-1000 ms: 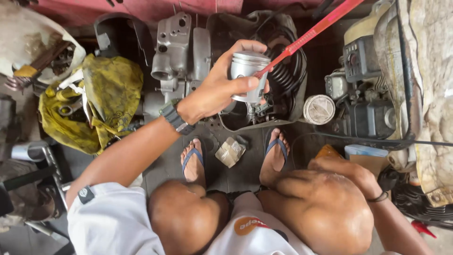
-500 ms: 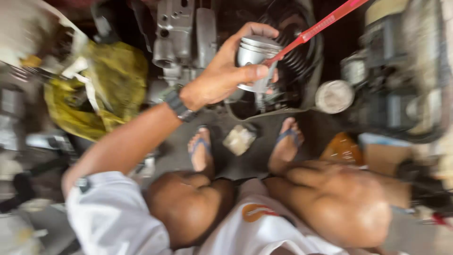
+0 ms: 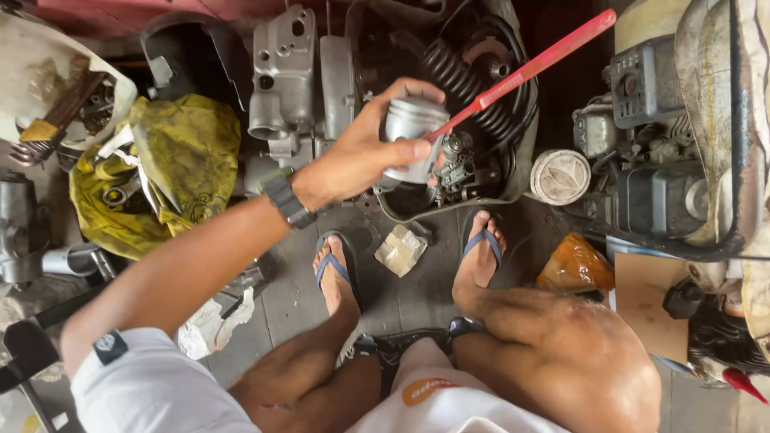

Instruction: Cleaning a motorcycle piston by sanding its surface with sandpaper

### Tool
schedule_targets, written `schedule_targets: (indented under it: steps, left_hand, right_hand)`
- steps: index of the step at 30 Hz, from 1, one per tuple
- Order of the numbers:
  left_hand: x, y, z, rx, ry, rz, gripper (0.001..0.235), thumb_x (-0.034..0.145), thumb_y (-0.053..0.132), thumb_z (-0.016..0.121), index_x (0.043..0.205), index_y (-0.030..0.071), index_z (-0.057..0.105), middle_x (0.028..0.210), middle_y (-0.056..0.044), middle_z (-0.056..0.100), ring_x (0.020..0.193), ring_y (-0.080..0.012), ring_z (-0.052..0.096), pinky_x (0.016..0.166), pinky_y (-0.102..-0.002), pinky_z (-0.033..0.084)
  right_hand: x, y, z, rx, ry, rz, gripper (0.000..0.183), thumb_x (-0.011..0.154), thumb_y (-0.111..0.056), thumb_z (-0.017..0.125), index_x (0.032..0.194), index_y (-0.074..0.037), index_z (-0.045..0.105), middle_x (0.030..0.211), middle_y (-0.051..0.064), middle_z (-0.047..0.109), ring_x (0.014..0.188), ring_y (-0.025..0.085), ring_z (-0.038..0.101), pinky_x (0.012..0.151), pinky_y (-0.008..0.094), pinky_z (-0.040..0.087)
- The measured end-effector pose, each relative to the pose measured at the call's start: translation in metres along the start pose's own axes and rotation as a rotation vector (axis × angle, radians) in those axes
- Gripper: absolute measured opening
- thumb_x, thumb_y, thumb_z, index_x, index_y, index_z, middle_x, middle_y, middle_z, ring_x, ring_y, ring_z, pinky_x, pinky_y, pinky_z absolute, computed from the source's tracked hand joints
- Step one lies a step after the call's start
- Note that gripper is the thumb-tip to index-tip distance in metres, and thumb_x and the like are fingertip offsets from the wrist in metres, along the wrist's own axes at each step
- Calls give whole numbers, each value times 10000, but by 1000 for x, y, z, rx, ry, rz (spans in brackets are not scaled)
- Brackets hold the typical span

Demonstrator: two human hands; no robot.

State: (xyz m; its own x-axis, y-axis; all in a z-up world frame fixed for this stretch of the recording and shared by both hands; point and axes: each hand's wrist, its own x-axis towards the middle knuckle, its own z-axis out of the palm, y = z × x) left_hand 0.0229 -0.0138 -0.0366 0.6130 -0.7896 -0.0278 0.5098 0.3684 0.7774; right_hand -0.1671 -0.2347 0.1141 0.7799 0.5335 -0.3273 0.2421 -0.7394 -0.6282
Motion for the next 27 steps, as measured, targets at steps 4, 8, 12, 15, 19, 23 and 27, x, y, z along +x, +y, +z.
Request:
schedule_targets:
  steps: [4,8,12,15,19,23,27]
  left_hand:
    - [-15,-8,4,28,36,-19,611,849,62,738,1388,58,450,1130,-134,623,929,-230,690,801,-371,624]
    - [-21,-24,3,-16,46,37,622,864,100,775,1385,51,439,1156,-148,587,950,-253,685,794,-406,631]
    - [-21,-42,16,-85,-17,54,522,939,-37,661,1396,68,432,1161,-164,571,948,-263,662,790,-455,648]
    - [-19,-49,37,-80,-4,3,550,915,44,705,1392,56,432,1159,-149,599,939,-241,671,767,-425,647]
    - [-15,-51,62,1,-32,3,566,910,85,734,1393,50,441,1196,-163,595,943,-260,700,760,-422,685]
    - [-32,-42,78,-10,-57,14,585,907,85,728,1401,46,418,1155,-158,585,945,-260,689,755,-413,658]
    - [-51,-30,87,-1,-4,28,594,901,103,746,1400,34,432,1175,-146,599,913,-253,682,735,-393,647]
  right_hand:
    - [-11,-7,4,-73,12,2,294,736,-357,739,1017,-340,821,1221,-165,739,1151,136,654,825,346,534]
    - [-25,-8,20,-46,23,58,352,777,-384,753,1118,-308,794,1258,-162,744,1184,111,670,861,317,545]
    - [-33,-39,37,27,58,527,359,741,-517,767,1058,-367,842,1230,-228,796,1046,83,766,815,301,593]
    - [-40,-52,46,62,-19,704,375,723,-546,760,1069,-448,863,1273,-314,762,1152,25,714,941,275,553]
    - [-55,-71,47,-1,116,701,442,693,-533,788,1119,-418,820,1118,-241,804,1048,74,740,869,294,568]
    - [-85,94,50,33,19,663,447,802,-461,650,1184,-262,769,1125,-56,819,1015,178,770,880,337,589]
    - [-116,69,15,-226,178,523,293,948,-256,572,1192,-270,734,895,-171,872,328,171,605,395,304,473]
